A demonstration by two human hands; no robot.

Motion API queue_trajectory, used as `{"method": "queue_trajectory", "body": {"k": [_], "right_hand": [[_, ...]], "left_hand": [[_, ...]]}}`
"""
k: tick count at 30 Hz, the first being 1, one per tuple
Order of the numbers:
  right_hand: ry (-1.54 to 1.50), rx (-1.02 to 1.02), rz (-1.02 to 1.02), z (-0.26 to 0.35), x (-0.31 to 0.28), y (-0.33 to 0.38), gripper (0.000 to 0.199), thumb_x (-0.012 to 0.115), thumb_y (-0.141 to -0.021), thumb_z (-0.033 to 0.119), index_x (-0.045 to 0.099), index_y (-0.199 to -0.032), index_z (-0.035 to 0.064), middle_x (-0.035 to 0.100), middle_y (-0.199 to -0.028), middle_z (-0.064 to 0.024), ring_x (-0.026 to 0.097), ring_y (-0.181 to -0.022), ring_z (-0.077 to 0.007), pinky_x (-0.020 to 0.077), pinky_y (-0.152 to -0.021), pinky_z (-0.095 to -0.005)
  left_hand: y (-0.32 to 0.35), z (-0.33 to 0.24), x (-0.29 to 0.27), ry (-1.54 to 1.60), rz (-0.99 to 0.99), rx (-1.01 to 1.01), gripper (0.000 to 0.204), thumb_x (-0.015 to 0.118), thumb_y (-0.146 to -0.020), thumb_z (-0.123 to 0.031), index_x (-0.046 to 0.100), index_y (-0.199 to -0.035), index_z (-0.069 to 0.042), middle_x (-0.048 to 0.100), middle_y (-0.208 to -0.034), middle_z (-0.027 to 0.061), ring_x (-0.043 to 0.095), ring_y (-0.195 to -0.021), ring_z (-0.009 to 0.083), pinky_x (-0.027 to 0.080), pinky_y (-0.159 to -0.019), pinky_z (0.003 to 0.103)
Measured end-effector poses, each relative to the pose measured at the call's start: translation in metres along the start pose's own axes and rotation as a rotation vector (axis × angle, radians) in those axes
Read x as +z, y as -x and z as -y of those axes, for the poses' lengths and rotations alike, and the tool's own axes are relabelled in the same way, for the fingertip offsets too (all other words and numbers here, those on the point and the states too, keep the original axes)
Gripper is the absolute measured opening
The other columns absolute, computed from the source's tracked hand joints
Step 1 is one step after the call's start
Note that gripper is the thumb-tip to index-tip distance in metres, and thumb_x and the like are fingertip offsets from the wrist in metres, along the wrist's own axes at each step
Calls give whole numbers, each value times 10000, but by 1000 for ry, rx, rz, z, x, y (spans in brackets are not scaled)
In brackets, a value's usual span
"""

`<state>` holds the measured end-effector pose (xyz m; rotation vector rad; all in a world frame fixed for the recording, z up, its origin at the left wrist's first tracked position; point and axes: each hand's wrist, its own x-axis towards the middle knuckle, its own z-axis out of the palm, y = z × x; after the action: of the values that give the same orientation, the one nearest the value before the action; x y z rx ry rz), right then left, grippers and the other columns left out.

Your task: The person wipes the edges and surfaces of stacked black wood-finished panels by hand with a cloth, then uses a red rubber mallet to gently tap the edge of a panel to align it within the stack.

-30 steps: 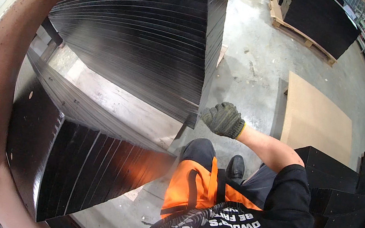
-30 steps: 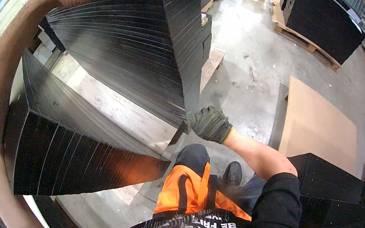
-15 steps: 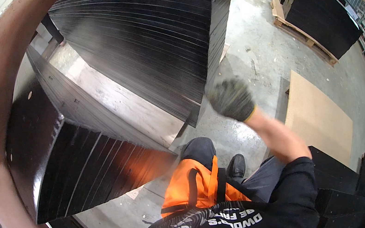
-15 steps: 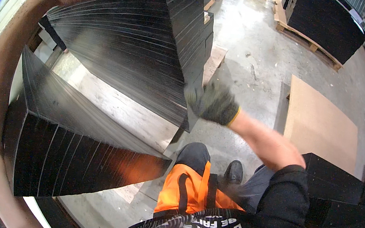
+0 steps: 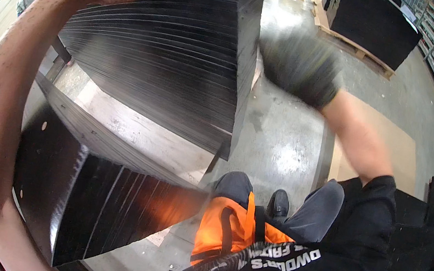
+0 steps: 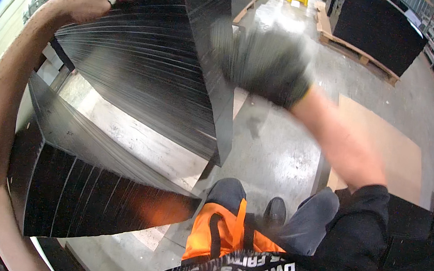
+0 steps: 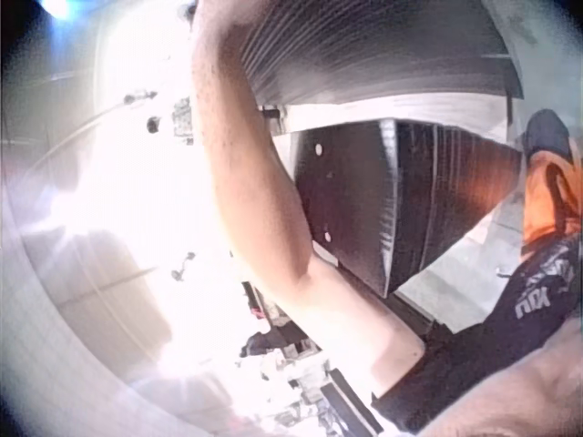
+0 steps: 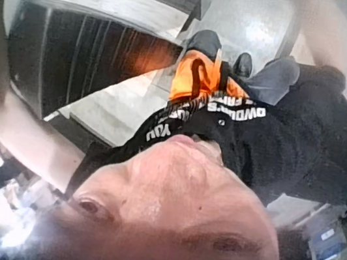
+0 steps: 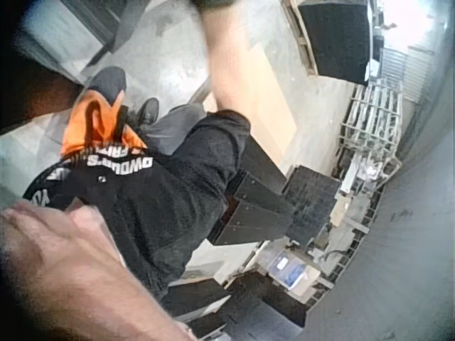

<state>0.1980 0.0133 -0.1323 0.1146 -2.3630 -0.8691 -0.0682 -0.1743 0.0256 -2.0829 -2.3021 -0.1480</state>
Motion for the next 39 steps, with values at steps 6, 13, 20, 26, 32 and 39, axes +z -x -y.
{"method": "queue_trajectory", "body": {"k": [6,13,20,26,32,39], "right_hand": [[-277,129,348,21,-8,-3,352,607,-919,286,626,-1212,93,671,-1040,-76,642,-994,-210,515,-828,-432],[-200,-19,-236,-17,1,-17,270,613,-891,268,660,-1109,115,688,-933,-34,649,-783,-186,523,-629,-362],[-328,37,-159,-10,16,-15,337,595,-909,356,670,-1130,113,667,-941,-82,653,-866,-234,530,-698,-433],[-588,-255,156,87,101,82,338,644,-827,404,679,-945,89,605,-783,-100,597,-730,-296,500,-672,-415],[-674,-202,58,96,131,78,317,648,-812,378,673,-929,83,599,-774,-97,591,-722,-296,488,-714,-431],[-260,-69,-243,2,51,4,271,610,-888,299,650,-1058,91,659,-953,-117,658,-810,-214,536,-678,-367]], "left_hand": [[0,-13,-4,3,69,-138,683,465,-829,155,512,-1421,-182,660,-1179,129,616,-1085,208,418,-1110,391],[-13,-4,1,-28,-39,9,763,421,-779,177,525,-1425,-215,636,-888,80,585,-825,194,470,-896,320],[-5,-9,-6,-33,-35,-38,767,469,-779,187,512,-1424,-224,648,-1197,110,598,-1097,201,427,-1069,403],[-14,3,-10,54,41,-49,843,421,-718,228,488,-1437,-207,597,-1342,139,566,-1251,243,349,-1169,477],[-13,3,-10,68,34,-16,835,402,-699,237,507,-1423,-167,577,-1366,142,534,-1291,245,360,-1166,467],[-15,23,-12,55,9,-56,799,408,-733,234,513,-1417,-165,549,-1403,122,509,-1316,239,367,-1164,457]]}}
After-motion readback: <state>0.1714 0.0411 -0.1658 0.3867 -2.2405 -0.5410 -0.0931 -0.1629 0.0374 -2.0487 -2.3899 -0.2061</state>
